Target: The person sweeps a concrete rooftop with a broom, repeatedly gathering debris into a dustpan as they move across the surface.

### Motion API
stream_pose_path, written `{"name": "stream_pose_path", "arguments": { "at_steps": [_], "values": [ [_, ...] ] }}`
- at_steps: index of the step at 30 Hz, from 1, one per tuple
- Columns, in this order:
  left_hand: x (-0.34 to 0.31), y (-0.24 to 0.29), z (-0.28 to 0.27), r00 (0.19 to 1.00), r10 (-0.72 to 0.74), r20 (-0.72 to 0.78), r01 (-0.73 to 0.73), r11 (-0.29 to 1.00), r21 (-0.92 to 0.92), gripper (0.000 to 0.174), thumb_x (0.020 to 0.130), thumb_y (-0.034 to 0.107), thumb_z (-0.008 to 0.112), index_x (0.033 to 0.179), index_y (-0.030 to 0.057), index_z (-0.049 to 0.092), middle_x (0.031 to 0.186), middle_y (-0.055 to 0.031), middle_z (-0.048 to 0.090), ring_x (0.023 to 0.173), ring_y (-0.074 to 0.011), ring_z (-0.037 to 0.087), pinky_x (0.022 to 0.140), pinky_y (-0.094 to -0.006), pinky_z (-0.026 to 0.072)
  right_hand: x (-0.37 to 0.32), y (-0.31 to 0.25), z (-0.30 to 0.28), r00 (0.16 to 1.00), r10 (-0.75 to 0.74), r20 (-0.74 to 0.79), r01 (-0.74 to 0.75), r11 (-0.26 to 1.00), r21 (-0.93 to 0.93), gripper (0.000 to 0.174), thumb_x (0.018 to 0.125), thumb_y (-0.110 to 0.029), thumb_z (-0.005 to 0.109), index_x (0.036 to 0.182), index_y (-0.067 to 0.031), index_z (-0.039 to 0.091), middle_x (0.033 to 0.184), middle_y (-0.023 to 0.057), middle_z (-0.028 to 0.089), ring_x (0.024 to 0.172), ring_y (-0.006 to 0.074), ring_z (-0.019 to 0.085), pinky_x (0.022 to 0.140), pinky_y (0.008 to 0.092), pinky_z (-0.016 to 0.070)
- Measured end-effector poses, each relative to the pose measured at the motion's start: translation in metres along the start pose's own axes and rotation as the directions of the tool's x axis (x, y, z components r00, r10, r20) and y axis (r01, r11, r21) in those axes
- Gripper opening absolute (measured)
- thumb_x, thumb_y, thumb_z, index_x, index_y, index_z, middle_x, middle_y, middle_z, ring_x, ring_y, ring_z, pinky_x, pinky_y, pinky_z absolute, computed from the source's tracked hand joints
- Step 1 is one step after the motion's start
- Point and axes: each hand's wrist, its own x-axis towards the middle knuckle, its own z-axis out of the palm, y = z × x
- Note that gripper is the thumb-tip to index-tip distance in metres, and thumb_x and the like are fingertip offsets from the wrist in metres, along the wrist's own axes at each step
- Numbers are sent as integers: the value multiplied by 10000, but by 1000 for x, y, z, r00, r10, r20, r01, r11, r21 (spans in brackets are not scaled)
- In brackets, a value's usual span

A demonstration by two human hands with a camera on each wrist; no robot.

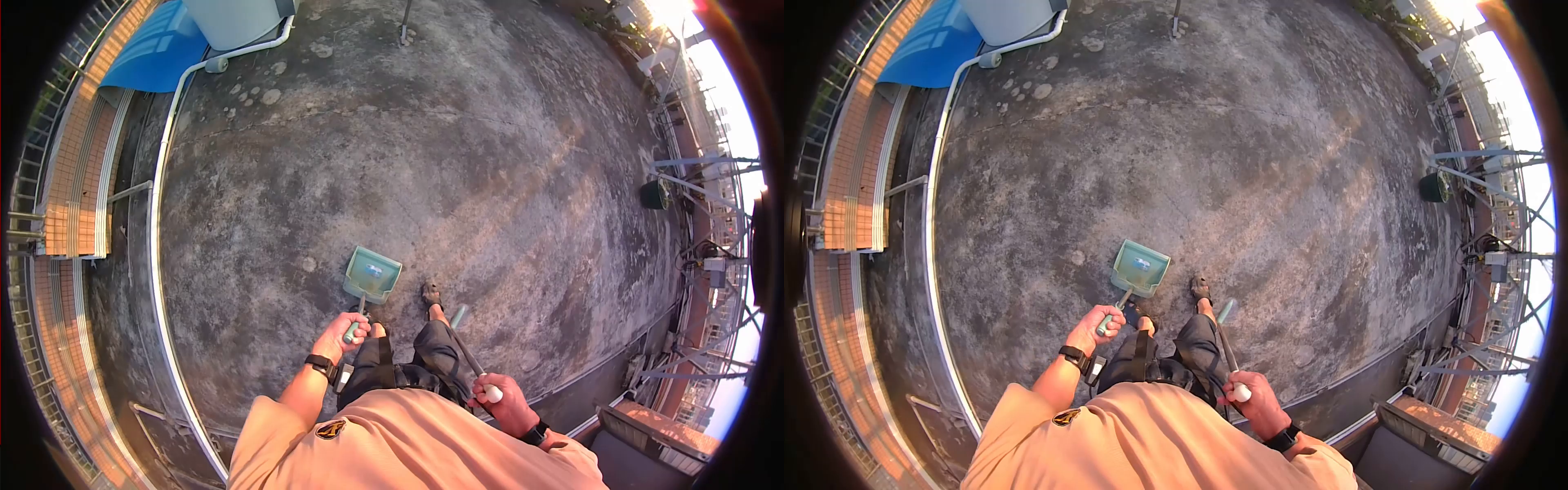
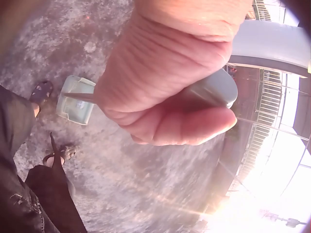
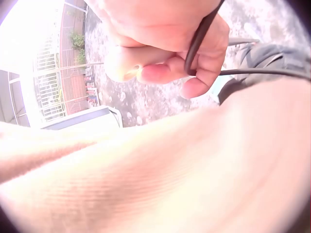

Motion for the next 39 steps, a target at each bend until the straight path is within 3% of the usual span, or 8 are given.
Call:
{"name": "stream_pose_path", "arguments": {
  "at_steps": [9, 12, 15, 17, 29, 35, 38, 39],
  "values": [
    [17, -16, -17, 996, 3, 89, 2, 999, -53, 130, 753, 71, 526, 694, 45, 414, 562, -19, 457, 395, -87, 430, 305, -210, 333, 22, -44, -13, 994, -105, -20, 94, 950, -297, 100, 747, -47, 492, 680, 27, 500, 701, 70, 495, 598, 158, 543, 595, 295, 500],
    [15, -22, -14, 993, 3, 118, -3, 1000, 1, 151, 755, 72, 532, 676, 77, 403, 555, -18, 456, 396, -76, 426, 305, -204, 314, 74, -66, -48, 998, -58, 1, 33, 554, -832, 102, 717, -70, 525, 745, 21, 489, 670, 110, 596, 594, 196, 602, 529, 291, 462],
    [14, -24, -12, 995, 27, 94, -23, 999, -35, 122, 756, 75, 535, 709, 60, 424, 561, -17, 456, 400, -73, 422, 308, -194, 308, 133, -99, -96, 996, -63, -58, -31, 371, -928, 118, 676, -69, 555, 729, 7, 482, 632, 111, 601, 571, 190, 599, 488, 283, 443],
    [5, -26, -1, 995, 77, 60, -76, 997, -19, 129, 765, 78, 522, 697, 63, 414, 560, -5, 433, 394, -63, 393, 308, -187, 299, 164, -127, -114, 988, -141, -68, 39, 642, -765, 118, 626, -67, 581, 659, -3, 487, 583, 101, 579, 507, 179, 576, 442, 276, 404],
    [-7, 2, 66, 953, 225, -203, -230, 973, -2, 217, 778, 95, 510, 602, 88, 382, 534, 6, 394, 369, -55, 368, 296, -186, 296, 322, -255, -88, 898, -412, 154, 288, 286, -914, 129, 635, -54, 544, 687, 35, 467, 510, 93, 510, 414, 177, 526, 376, 296, 387],
    [-14, 21, 99, 945, 247, -212, -247, 969, 29, 177, 762, 87, 523, 625, 67, 414, 533, 5, 403, 379, -52, 367, 305, -169, 281, 365, -287, -47, 949, -252, 191, 293, 477, -829, 152, 671, -17, 494, 799, 46, 442, 544, 123, 530, 425, 222, 549, 365, 323, 409],
    [0, 36, 83, 980, 171, -101, -168, 985, 37, 161, 754, 72, 512, 636, 63, 404, 537, 4, 399, 383, -46, 363, 314, -166, 277, 399, -237, -42, 963, -215, 162, 266, 665, -698, 140, 693, -26, 486, 810, 19, 426, 526, 126, 519, 432, 223, 545, 377, 330, 406],
    [3, 39, 77, 981, 164, -100, -161, 986, 38, 161, 754, 72, 512, 636, 63, 404, 537, 4, 399, 383, -46, 363, 314, -166, 277, 407, -208, -39, 960, -226, 163, 266, 572, -776, 173, 703, -26, 492, 848, -6, 400, 550, 123, 531, 456, 236, 553, 386, 337, 407]
  ]
}}
